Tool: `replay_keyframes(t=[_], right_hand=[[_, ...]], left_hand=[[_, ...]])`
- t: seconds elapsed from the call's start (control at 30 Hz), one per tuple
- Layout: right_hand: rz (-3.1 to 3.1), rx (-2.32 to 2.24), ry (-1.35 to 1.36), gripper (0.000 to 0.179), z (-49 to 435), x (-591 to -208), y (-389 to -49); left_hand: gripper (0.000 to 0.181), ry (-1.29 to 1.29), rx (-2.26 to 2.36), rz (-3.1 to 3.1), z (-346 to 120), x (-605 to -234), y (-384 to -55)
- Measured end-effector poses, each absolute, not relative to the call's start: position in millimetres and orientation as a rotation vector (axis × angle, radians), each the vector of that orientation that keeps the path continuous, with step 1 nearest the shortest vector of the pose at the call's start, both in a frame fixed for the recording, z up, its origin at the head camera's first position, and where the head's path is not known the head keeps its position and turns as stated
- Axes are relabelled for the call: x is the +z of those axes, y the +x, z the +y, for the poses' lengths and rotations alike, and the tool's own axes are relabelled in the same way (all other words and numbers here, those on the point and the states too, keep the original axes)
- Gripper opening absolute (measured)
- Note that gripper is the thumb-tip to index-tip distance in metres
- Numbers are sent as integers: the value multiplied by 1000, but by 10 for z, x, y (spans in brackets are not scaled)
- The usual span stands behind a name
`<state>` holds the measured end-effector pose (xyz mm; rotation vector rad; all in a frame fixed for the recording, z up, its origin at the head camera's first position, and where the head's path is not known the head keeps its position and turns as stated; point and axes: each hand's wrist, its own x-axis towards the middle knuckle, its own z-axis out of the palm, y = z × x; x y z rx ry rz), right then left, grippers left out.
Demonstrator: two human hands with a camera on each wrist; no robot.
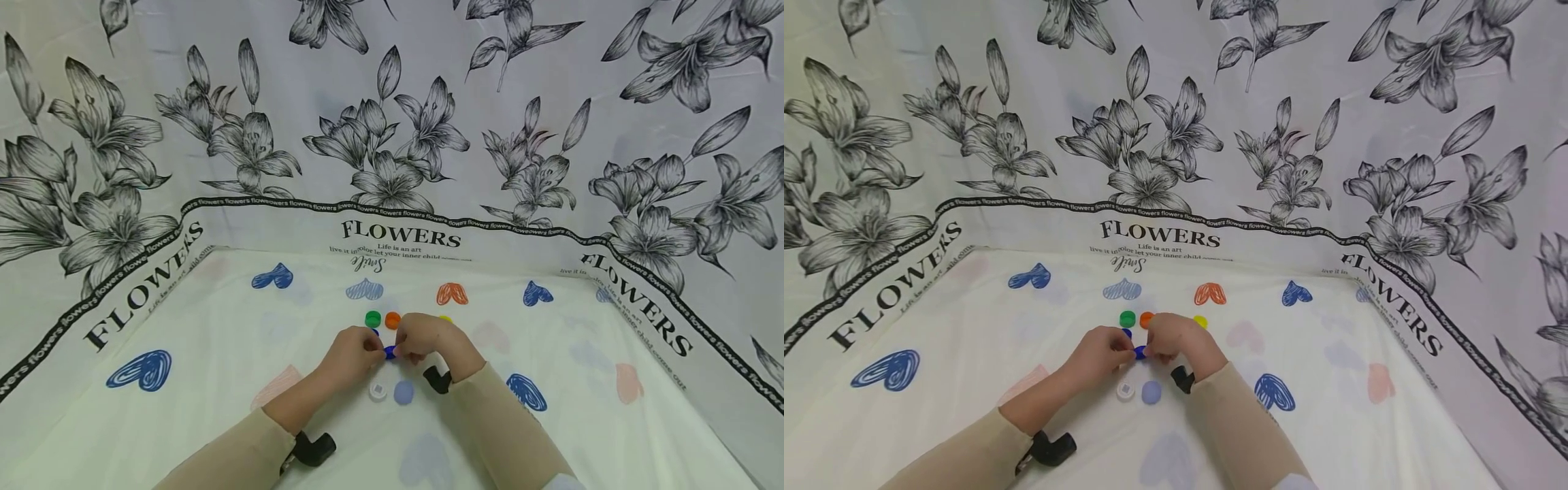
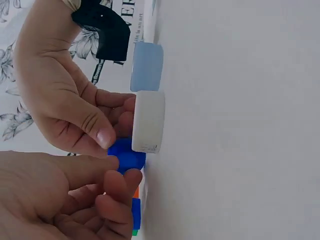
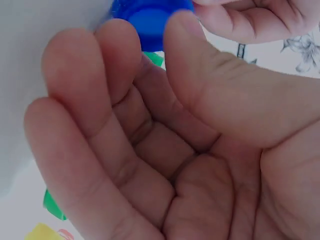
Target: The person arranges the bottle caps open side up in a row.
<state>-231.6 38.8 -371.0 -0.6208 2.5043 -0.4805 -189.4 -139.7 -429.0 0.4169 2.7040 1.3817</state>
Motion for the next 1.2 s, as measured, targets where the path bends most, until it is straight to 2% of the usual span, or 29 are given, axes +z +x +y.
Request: replay_keyframes(t=[0.07,0.23,0.43,0.6,0.83,0.93,1.1,1.2], right_hand=[[2508,-517,-588,21,395,-3729,-2344],[2550,-661,-449,27,399,-3789,-2390],[2554,-845,-246,19,394,-3830,-2440],[2527,-895,-182,13,410,-3837,-2485],[2527,-847,-243,15,424,-3800,-2472],[2522,-816,-286,15,450,-3766,-2449],[2612,-645,-408,12,518,-3675,-2349],[2657,-523,-560,7,534,-3673,-2203]], left_hand=[[4,346,1478,2655,-1400,-4311,-1911],[17,225,1605,2537,-1373,-4318,-1919],[29,186,1610,2427,-1311,-4264,-1858],[32,165,1559,2386,-1274,-4205,-1813],[31,158,1505,2417,-1249,-4129,-1785],[30,236,1422,2445,-1291,-4100,-1795],[19,433,1005,2567,-1451,-3969,-1788],[25,521,765,2577,-1513,-3936,-1753]])
